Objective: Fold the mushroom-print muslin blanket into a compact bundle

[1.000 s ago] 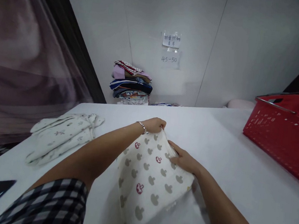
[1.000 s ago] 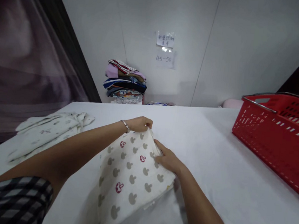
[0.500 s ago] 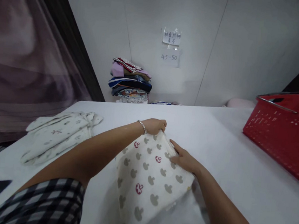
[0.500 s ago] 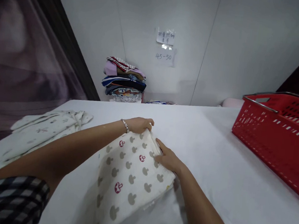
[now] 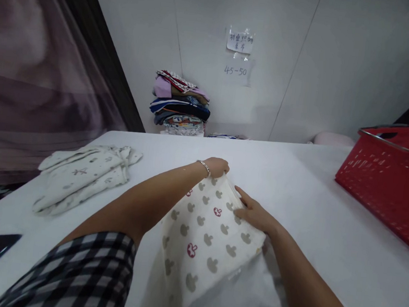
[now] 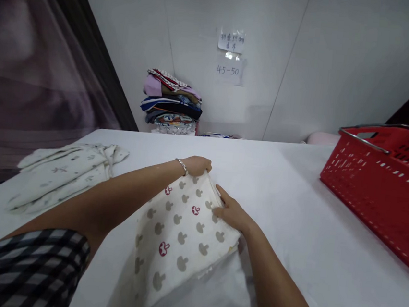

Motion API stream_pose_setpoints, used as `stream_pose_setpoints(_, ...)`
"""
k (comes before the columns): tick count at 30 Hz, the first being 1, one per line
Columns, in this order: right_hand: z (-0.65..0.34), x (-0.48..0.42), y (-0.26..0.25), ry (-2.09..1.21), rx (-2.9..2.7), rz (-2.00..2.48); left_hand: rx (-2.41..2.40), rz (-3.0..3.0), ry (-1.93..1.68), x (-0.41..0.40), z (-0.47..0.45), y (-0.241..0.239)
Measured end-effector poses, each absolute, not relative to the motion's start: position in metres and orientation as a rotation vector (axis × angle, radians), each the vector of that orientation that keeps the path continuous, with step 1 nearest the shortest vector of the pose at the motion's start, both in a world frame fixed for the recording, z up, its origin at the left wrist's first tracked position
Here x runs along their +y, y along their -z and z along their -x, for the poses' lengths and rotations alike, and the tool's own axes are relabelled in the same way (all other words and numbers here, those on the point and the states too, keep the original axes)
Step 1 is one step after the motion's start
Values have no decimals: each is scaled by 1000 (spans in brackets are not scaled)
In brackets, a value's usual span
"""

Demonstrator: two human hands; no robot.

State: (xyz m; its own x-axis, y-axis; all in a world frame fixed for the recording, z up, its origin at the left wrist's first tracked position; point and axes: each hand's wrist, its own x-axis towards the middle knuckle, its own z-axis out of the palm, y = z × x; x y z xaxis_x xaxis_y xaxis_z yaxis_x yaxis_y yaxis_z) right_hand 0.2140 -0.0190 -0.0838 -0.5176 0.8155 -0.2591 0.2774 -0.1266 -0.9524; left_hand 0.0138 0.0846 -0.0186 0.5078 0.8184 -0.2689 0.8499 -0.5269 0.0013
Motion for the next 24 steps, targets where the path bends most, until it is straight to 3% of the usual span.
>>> stream_pose_setpoints(9,-215,-20,81,-1727,-1659,1196,1530,-2335,-340,20,22,19)
stream_pose_setpoints(15,-220,-20,91,-1870,-1439,1092,1477,-2477,-299,-91,26,49)
stream_pose_setpoints(19,-222,-21,88,-1857,-1401,1140,1432,-2485,-206,-116,25,63)
stream_pose_setpoints(24,-241,-32,72,-1514,-1538,1321,1460,-2466,-435,-138,18,45)
